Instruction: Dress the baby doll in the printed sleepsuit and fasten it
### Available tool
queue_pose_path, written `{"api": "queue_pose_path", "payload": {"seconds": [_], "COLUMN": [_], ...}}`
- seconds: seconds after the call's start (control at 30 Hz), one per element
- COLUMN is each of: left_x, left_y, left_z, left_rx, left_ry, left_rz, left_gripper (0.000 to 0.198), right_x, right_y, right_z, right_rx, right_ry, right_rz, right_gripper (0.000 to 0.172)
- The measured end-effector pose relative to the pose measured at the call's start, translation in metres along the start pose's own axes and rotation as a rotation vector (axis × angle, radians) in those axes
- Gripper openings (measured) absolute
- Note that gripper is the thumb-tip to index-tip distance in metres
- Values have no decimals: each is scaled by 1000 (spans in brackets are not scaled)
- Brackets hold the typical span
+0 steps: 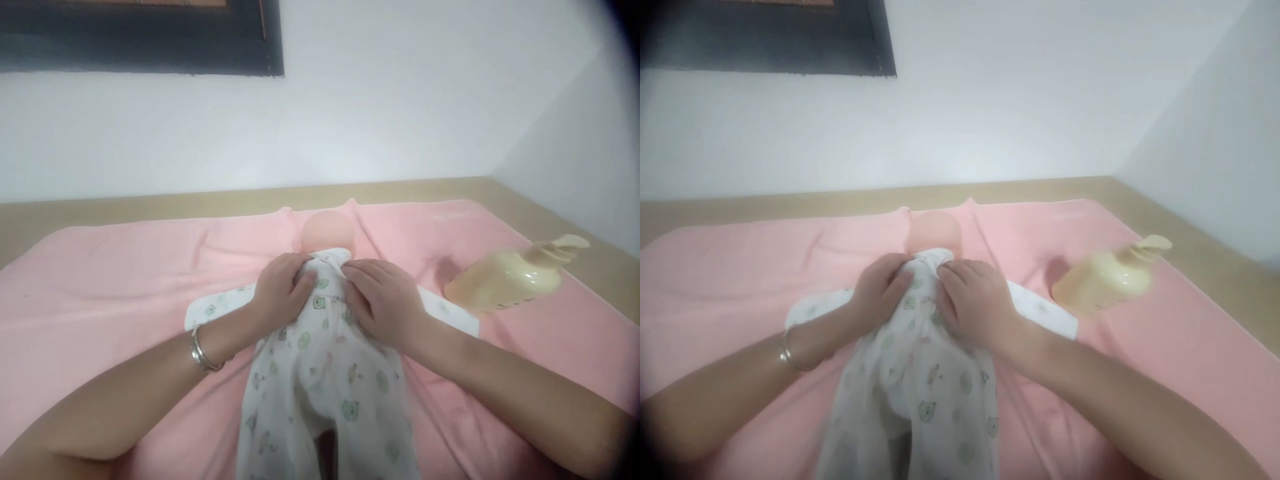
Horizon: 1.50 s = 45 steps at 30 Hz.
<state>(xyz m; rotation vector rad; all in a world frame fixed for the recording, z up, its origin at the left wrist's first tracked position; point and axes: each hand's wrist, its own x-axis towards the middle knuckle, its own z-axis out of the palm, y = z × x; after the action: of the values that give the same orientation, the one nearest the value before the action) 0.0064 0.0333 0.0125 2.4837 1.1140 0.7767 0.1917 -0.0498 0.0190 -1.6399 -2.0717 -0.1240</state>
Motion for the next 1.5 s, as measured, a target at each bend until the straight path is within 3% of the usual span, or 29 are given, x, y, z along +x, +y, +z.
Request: {"api": "queue_pose_path", "payload": {"seconds": [0.07,0.2,0.27,0.4,0.47,0.53,0.6,0.67,0.73,0.8,0.87,0.97,1.03,1.1,1.27,1.5], "left_x": [-4,-9,-8,-1,-1,-5,-8,-9,-7,-3,1,3,3,2,-2,-2], "left_y": [1,1,1,4,5,6,6,7,9,12,13,14,14,14,14,9], "left_z": [0,1,1,-2,-3,-2,-1,-1,-2,-4,-5,-4,-3,-3,-5,-7], "left_rx": [-6,0,12,116,160,160,137,139,155,157,159,194,216,239,352,423], "left_ry": [56,205,201,-3,-23,59,132,119,26,-58,-91,-78,-70,-56,28,126], "left_rz": [4,139,156,30,46,154,250,200,49,-50,-73,-92,-97,-87,34,196], "left_gripper": [27,23,23,33,35,30,26,27,32,39,43,45,45,43,40,46], "right_x": [4,14,13,6,8,13,15,13,8,4,5,15,22,26,22,19], "right_y": [1,7,5,-1,2,8,9,3,-4,-8,-6,3,7,9,6,9], "right_z": [-2,-2,-2,-2,0,2,3,3,1,-1,-1,1,3,5,10,18], "right_rx": [2,15,-29,-59,12,69,44,-26,-36,18,79,185,231,218,121,121], "right_ry": [-73,-318,-269,-35,-99,-235,-259,-146,-35,-2,-50,-233,-301,-267,-33,131], "right_rz": [116,332,288,91,147,268,309,222,86,52,163,353,388,362,234,62], "right_gripper": [29,51,49,32,36,48,52,44,30,22,26,44,53,54,50,50]}}
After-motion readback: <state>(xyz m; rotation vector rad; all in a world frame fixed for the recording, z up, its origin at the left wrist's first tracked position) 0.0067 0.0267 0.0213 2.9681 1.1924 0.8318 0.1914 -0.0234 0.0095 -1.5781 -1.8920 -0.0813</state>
